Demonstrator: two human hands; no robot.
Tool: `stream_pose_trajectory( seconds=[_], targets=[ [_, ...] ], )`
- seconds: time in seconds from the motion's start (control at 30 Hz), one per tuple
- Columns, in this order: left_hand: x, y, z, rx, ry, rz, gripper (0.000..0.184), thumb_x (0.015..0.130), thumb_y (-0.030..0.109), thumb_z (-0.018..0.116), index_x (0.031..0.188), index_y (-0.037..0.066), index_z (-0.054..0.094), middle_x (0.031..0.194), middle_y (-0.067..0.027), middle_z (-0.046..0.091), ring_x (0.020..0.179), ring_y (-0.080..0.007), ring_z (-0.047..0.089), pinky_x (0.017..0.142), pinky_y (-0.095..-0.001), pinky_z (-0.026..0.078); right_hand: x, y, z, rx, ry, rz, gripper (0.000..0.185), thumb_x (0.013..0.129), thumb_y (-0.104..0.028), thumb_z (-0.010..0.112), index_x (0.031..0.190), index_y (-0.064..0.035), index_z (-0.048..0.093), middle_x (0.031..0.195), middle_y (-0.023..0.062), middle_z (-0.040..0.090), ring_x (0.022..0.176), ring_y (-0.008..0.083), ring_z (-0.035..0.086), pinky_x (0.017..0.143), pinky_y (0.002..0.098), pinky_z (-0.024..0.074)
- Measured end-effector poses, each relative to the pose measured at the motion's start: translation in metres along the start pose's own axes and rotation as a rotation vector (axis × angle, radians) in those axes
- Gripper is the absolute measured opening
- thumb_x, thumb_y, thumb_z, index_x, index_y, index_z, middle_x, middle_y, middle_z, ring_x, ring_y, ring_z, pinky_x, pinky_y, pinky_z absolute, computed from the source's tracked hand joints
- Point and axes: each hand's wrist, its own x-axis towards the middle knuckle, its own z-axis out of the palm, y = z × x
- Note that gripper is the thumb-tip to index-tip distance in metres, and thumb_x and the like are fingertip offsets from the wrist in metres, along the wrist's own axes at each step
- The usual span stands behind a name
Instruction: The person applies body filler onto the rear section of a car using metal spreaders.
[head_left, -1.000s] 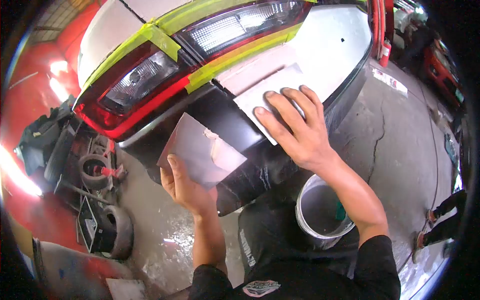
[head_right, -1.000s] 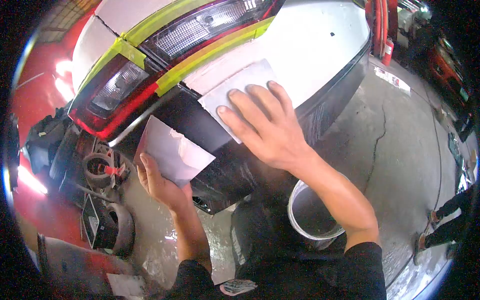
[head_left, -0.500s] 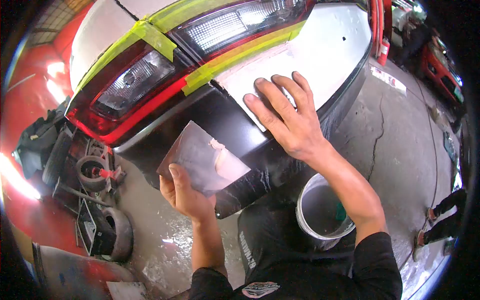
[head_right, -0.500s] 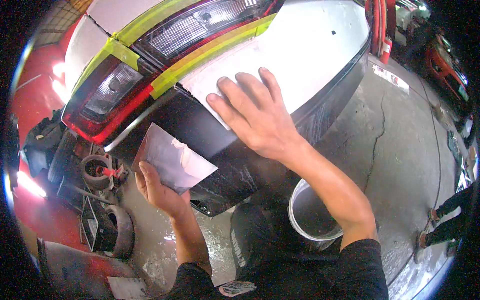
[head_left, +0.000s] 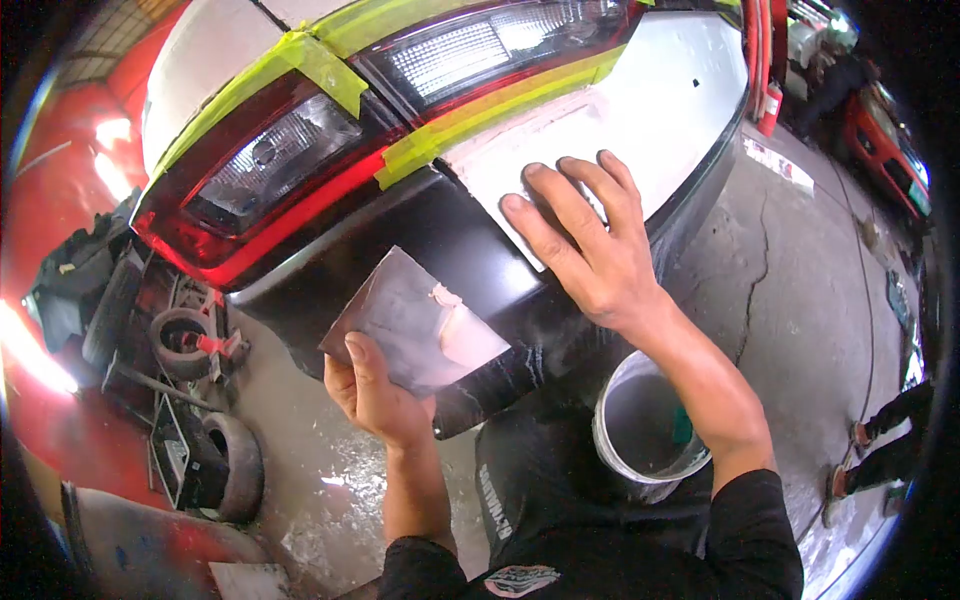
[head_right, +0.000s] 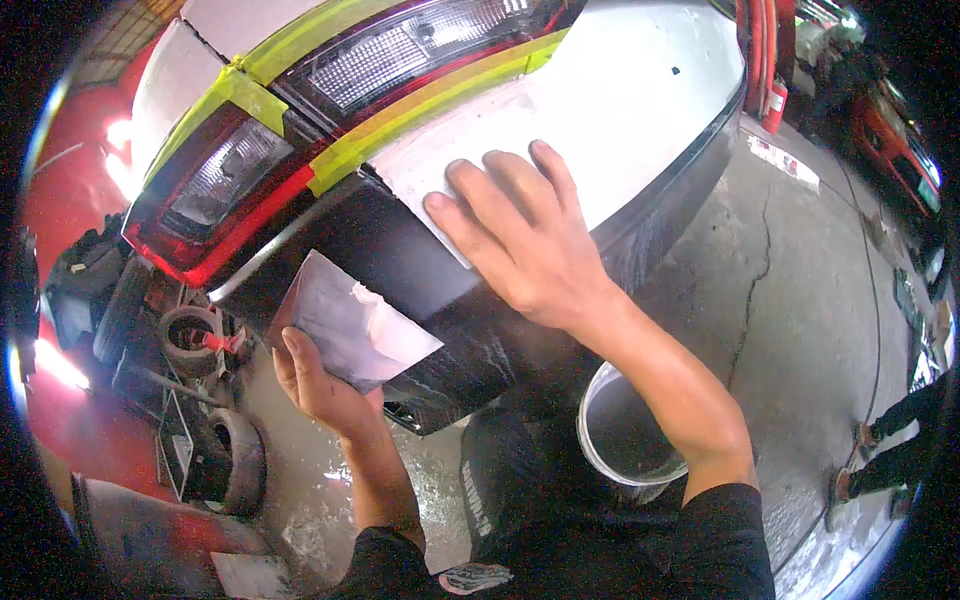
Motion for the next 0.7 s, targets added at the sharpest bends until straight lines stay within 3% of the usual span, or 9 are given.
stream_pose_trajectory(
  seconds=[0.33, 0.7],
  targets=[
    [-0.0018, -0.0031, -0.0030, -0.029, -0.004, -0.009, 0.037, 0.104, 0.027, 0.059, 0.121, -0.006, 0.063, 0.113, -0.0170, 0.072, 0.096, -0.0245, 0.072, 0.086, -0.0366, 0.058, 0.0026, -0.0008, 0.0018, -0.007, 0.041, 0.007, 0.045, 0.077, -0.010, 0.072, 0.122, -0.0101, 0.073, 0.126, 0.0124, 0.067, 0.111, 0.0324, 0.062, 0.102, 0.0543, 0.0463],
    [-0.0046, -0.0004, -0.0045, -0.050, 0.027, -0.031, 0.033, 0.104, 0.026, 0.061, 0.122, -0.001, 0.063, 0.116, -0.0157, 0.071, 0.100, -0.0264, 0.072, 0.090, -0.0397, 0.058, -0.0057, 0.0032, -0.0005, 0.006, -0.059, 0.009, 0.046, 0.077, -0.008, 0.074, 0.123, -0.0119, 0.073, 0.129, 0.0113, 0.066, 0.115, 0.0325, 0.060, 0.105, 0.0553, 0.0449]
  ],
)
